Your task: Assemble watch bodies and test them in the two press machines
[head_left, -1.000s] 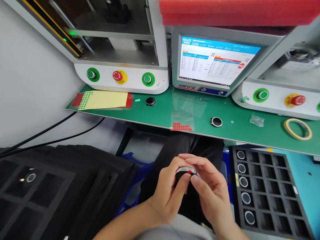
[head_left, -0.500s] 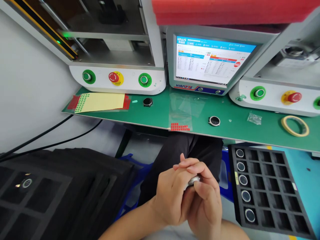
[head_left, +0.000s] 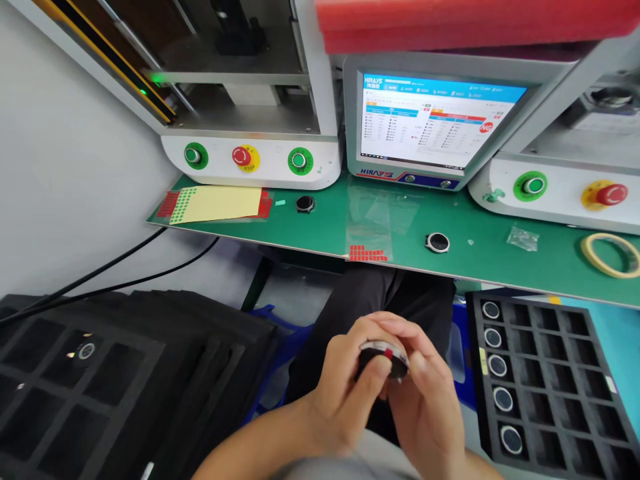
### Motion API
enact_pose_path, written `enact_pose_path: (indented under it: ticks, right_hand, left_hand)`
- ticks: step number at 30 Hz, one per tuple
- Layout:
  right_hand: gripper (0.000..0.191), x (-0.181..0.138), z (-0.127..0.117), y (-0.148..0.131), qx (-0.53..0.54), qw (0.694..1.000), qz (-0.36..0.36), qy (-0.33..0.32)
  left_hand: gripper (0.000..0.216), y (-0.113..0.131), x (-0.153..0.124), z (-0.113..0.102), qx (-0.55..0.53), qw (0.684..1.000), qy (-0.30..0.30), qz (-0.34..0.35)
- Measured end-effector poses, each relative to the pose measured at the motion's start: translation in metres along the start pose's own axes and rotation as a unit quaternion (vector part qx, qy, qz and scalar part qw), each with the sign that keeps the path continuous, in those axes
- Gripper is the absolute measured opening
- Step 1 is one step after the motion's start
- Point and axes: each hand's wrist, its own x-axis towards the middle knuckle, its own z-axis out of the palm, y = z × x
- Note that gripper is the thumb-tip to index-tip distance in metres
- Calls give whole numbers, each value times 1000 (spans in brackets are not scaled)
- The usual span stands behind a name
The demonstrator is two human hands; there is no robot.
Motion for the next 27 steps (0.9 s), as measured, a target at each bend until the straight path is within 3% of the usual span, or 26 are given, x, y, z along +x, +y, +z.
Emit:
enact_pose_path:
  ticks: [1, 3, 6, 10, 15, 20, 25, 27]
  right_hand:
    - [25, -1, -4, -1, -39, 999, -25, -12]
    - [37, -3, -11, -4, -121, 986, -112, -17]
    - [55, -2, -17, -9, -194, 955, -222, -38]
    - [68, 1, -22, -12, -219, 936, -266, -67]
    - [76, 1, -34, -6, -228, 929, -274, -95]
    - [67, 3, -41, -3, -195, 938, -261, -119]
    - [63, 12, -43, -3, -201, 899, -341, -187]
    - [62, 14, -43, -3, -202, 899, -342, -184]
  left_hand:
    - [21, 4, 1, 1, -114, 991, 0, -69]
    - [28, 11, 3, 5, -296, 940, 2, -168]
    - [26, 13, 5, 12, -418, 879, 2, -228]
    - [27, 10, 6, 16, -451, 856, -8, -254]
    - [38, 9, 9, 19, -439, 862, 2, -253]
    - [36, 13, 7, 22, -459, 851, 7, -256]
    - [27, 14, 5, 20, -494, 832, 1, -251]
    - [27, 13, 6, 19, -504, 829, -4, -242]
